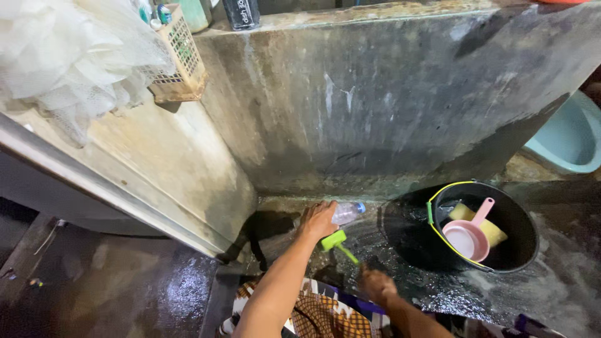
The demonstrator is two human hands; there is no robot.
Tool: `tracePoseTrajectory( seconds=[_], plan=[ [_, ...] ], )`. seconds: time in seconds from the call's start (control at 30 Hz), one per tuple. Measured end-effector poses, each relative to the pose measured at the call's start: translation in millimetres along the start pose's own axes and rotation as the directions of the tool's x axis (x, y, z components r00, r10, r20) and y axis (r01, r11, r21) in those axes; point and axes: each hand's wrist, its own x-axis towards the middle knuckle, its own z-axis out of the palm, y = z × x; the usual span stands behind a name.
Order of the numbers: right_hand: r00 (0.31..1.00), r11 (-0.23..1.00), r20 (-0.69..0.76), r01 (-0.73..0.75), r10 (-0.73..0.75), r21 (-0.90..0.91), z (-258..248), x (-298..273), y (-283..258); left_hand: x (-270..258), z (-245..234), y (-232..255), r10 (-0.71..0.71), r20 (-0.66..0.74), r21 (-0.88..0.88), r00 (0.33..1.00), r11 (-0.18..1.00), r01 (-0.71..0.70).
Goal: The person squats in a bathroom and scrubs the wet floor with a green brush while holding a plastic bottle. They repeatedly scrub the same area near a squat toilet and a bucket.
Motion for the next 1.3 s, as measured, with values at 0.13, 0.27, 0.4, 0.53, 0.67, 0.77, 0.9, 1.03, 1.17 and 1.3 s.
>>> tracePoseTrajectory(
  seconds=[0.13,0.27,0.4,0.53,0.67,0.77,0.9,1.03,1.17,1.3],
  plan=[
    [0.888,0.8,0.027,-0.427,0.46,0.421,-34.7,-5.4,71.9,-10.8,-4.2,-1.4,-0.003,0.019,0.011,1.0,1.0,0.003],
    [0.868,0.834,0.0,-0.477,0.496,0.277,-53.9,-16.0,105.2,-12.4,-7.0,-11.2,0.004,-0.02,-0.006,1.0,1.0,-0.004],
    [0.907,0.878,0.051,-0.417,0.418,0.234,-40.4,-14.7,67.1,-1.2,-10.4,-17.4,-0.017,-0.026,0.013,0.999,1.0,0.018],
    [0.975,0.964,0.057,-0.222,0.216,0.149,-10.5,-10.6,9.2,6.2,-11.7,-10.9,-0.065,-0.013,-0.031,0.998,0.997,0.065],
    [0.984,0.956,0.018,-0.175,0.175,0.235,-21.6,5.7,3.3,6.2,-14.3,-4.8,-0.07,-0.014,-0.072,0.997,0.995,0.068],
    [0.996,0.98,-0.049,-0.069,0.08,0.188,-40.4,8.0,30.9,3.5,-14.9,-5.4,-0.085,0.016,-0.071,0.996,0.994,0.086],
    [0.986,0.98,0.011,-0.166,0.166,0.108,-43.4,-3.0,53.4,4.0,-14.9,-14.2,-0.112,0.016,-0.074,0.994,0.991,0.113],
    [0.991,0.991,0.014,-0.137,0.137,-0.003,-20.9,-25.2,47.1,4.7,-17.4,-18.4,-0.119,0.0,-0.061,0.993,0.991,0.118],
    [0.996,0.996,-0.076,0.035,-0.041,-0.079,-5.9,-41.2,44.8,0.8,-21.5,-14.2,-0.132,0.017,-0.077,0.991,0.988,0.133],
    [0.996,0.995,-0.076,0.027,-0.035,-0.097,-16.0,-21.7,48.6,0.6,-23.9,-14.5,-0.119,0.003,-0.1,0.993,0.988,0.118]
  ],
)
